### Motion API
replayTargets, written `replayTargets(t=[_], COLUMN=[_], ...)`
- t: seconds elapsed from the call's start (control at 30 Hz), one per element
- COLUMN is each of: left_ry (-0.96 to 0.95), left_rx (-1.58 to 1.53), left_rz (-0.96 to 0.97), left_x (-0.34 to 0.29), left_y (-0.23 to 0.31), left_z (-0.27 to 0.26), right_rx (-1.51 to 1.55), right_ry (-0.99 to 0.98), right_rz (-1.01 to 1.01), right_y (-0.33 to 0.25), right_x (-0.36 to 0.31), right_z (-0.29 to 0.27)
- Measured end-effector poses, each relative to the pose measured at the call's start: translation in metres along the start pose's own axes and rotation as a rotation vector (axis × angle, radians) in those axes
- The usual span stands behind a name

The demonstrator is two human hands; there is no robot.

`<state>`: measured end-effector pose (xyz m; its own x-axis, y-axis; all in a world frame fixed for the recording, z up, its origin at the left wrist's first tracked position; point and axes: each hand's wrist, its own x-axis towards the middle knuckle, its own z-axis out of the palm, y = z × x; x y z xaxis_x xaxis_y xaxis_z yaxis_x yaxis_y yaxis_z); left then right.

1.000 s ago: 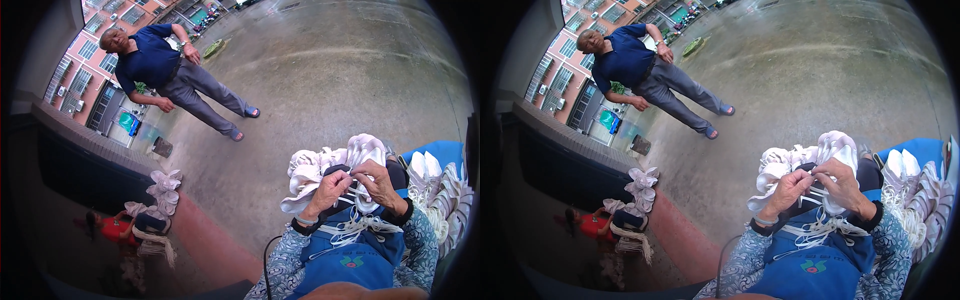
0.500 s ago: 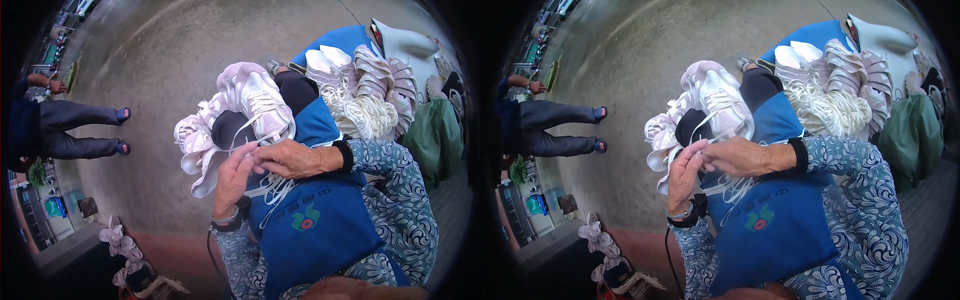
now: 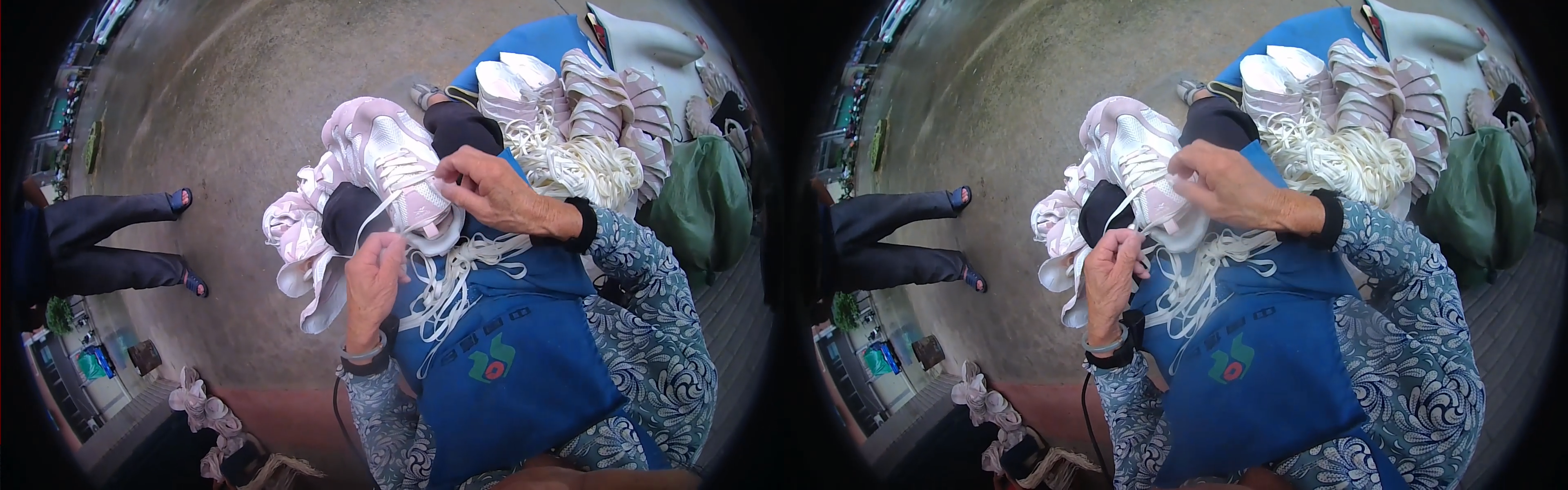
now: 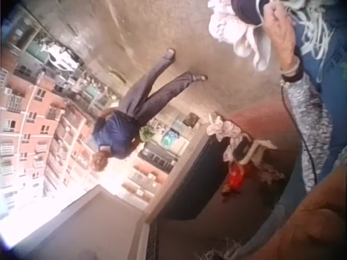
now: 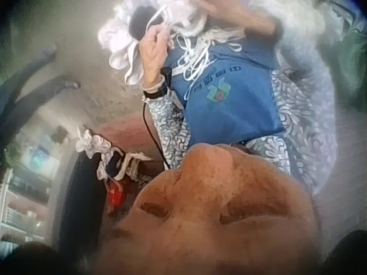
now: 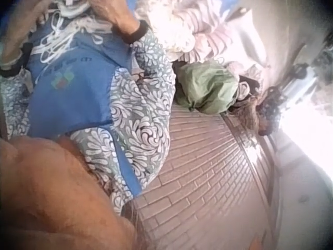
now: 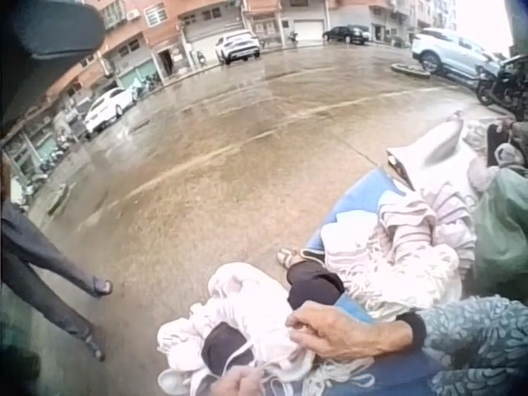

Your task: The recorder is lacing a white and pink athletic shoe while sitting amongst many similar shoe components.

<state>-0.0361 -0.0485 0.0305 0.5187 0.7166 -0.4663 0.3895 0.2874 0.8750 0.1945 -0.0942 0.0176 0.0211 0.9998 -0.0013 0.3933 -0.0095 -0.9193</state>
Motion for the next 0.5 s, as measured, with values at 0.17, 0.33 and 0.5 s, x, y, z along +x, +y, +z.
replayTargets(t=[0.17, 0.33, 0.5], left_ry=[0.199, 0.329, 0.502], left_rx=[0.113, 0.037, -0.124], left_rz=[0.084, 0.228, 0.306], left_x=[0.008, -0.001, -0.020], left_y=[0.013, 0.004, 0.010], left_z=[-0.006, -0.024, -0.045], right_rx=[-0.234, -0.169, -0.056], right_ry=[0.062, -0.029, -0.096], right_rz=[-0.011, 0.034, 0.026], right_y=[0.016, 0.012, -0.010], right_x=[0.014, 0.020, 0.011], right_z=[0.001, 0.000, 0.005])
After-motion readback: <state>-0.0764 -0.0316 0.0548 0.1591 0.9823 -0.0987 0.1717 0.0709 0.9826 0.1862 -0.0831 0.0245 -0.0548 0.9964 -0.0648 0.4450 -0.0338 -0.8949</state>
